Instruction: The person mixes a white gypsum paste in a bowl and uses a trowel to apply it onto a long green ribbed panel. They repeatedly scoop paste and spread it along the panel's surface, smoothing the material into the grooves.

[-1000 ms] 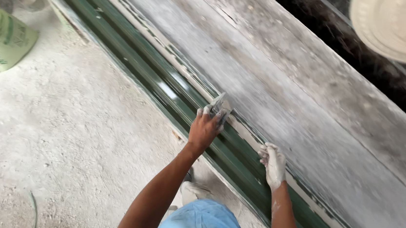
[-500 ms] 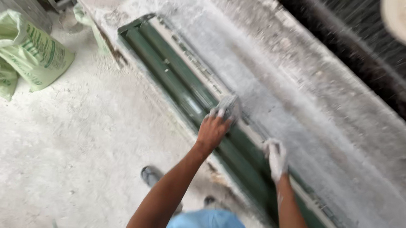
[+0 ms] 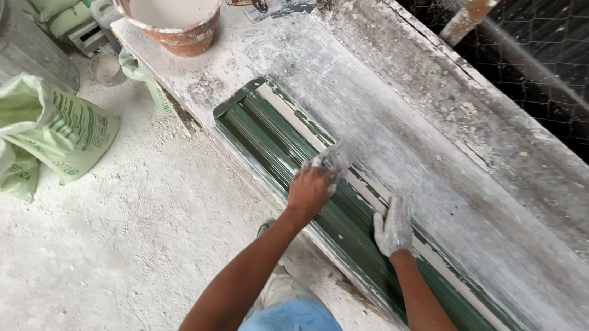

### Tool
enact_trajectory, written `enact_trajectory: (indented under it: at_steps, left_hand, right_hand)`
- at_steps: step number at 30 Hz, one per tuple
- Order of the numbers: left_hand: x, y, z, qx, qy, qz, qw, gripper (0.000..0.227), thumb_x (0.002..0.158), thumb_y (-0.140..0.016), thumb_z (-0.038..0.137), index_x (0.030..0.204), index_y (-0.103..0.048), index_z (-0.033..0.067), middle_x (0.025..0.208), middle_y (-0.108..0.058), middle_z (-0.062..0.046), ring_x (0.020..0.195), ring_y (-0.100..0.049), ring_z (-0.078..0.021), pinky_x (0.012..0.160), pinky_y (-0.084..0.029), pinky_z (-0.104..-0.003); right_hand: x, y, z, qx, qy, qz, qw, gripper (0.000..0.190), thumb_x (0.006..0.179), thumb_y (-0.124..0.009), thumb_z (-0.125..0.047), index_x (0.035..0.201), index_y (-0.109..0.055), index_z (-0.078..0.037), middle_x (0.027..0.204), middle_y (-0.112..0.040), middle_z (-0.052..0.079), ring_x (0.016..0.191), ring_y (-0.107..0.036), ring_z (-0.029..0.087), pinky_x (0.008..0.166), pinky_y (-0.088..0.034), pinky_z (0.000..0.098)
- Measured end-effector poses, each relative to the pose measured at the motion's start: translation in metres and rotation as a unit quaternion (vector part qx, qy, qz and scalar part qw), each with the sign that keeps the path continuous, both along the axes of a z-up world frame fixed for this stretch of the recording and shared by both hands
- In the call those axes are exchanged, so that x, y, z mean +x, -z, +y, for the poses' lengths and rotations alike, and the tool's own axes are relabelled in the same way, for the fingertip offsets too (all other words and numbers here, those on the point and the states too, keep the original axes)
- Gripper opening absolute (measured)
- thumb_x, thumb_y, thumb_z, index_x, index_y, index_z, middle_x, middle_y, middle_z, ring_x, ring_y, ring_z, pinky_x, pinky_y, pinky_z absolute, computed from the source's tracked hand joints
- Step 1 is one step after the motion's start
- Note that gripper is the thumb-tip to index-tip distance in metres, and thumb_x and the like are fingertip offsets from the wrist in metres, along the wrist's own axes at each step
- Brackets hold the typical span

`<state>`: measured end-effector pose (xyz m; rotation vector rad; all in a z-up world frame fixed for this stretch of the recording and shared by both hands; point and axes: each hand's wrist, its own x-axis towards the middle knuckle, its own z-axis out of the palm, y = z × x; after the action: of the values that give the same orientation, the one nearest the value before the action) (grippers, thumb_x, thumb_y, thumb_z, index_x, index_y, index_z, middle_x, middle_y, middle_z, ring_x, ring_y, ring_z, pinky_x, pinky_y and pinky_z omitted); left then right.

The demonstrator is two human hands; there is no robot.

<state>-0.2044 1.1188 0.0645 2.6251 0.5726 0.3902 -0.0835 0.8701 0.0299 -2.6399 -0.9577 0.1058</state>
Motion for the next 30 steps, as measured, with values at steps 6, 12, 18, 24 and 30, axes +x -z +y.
enact_trajectory:
  at_steps: [6,12,18,24,30]
  left_hand:
    - [-0.014,-0.013,0.105,-0.066,-0.013,-0.071,0.995,0.053,0.081,-0.080,0.033,0.132,-0.066,0.0226,0.144,-0.052,-0.020,0.126,-0.055,-0.0434,0.103,-0.051,-0.049]
    - [-0.021,-0.074,0.240,-0.136,-0.085,-0.131,0.978,0.041,0.094,-0.072,0.023,0.133,-0.070,0.0140,0.096,-0.077,-0.011,0.091,-0.074,-0.0280,0.117,-0.052,-0.040]
    - [-0.039,-0.124,0.412,-0.074,-0.193,-0.247,0.947,0.030,0.095,-0.079,0.025,0.112,-0.070,0.0011,0.087,-0.071,-0.018,0.081,-0.067,-0.0290,0.078,-0.054,-0.044]
    - [-0.043,-0.119,0.523,0.071,-0.189,-0.068,0.977,0.048,0.085,-0.076,0.026,0.129,-0.071,0.0104,0.113,-0.062,-0.030,0.104,-0.061,-0.0477,0.089,-0.051,-0.054]
    - [-0.017,-0.084,0.563,0.196,-0.035,0.075,0.977,0.022,0.101,-0.057,0.023,0.114,-0.075,0.0197,0.125,-0.064,-0.016,0.115,-0.062,-0.0407,0.088,-0.054,-0.053]
  right_hand:
    - [-0.005,0.019,0.103,-0.007,-0.088,-0.050,0.995,0.079,0.101,-0.048,-0.040,0.160,-0.016,0.003,0.165,-0.023,0.030,0.154,-0.019,0.045,0.127,-0.014,0.0507]
    - [-0.003,0.005,0.219,-0.013,-0.137,-0.028,0.990,0.080,0.099,-0.051,-0.041,0.157,-0.019,0.003,0.162,-0.019,0.033,0.152,-0.015,0.046,0.124,-0.011,0.0520]
    - [-0.018,-0.018,0.290,0.146,-0.172,0.106,0.968,0.077,0.100,-0.054,-0.028,0.160,-0.018,0.002,0.167,-0.020,0.028,0.157,-0.016,0.043,0.127,-0.013,0.0467]
    - [-0.040,-0.038,0.303,0.267,-0.032,0.203,0.942,0.078,0.097,-0.054,-0.019,0.161,-0.015,0.001,0.168,-0.020,0.025,0.156,-0.020,0.036,0.126,-0.016,0.0434]
    - [-0.069,-0.055,0.285,0.362,0.121,0.227,0.896,0.074,0.096,-0.052,-0.013,0.164,-0.024,-0.007,0.160,-0.043,0.022,0.146,-0.043,0.031,0.123,-0.030,0.0393]
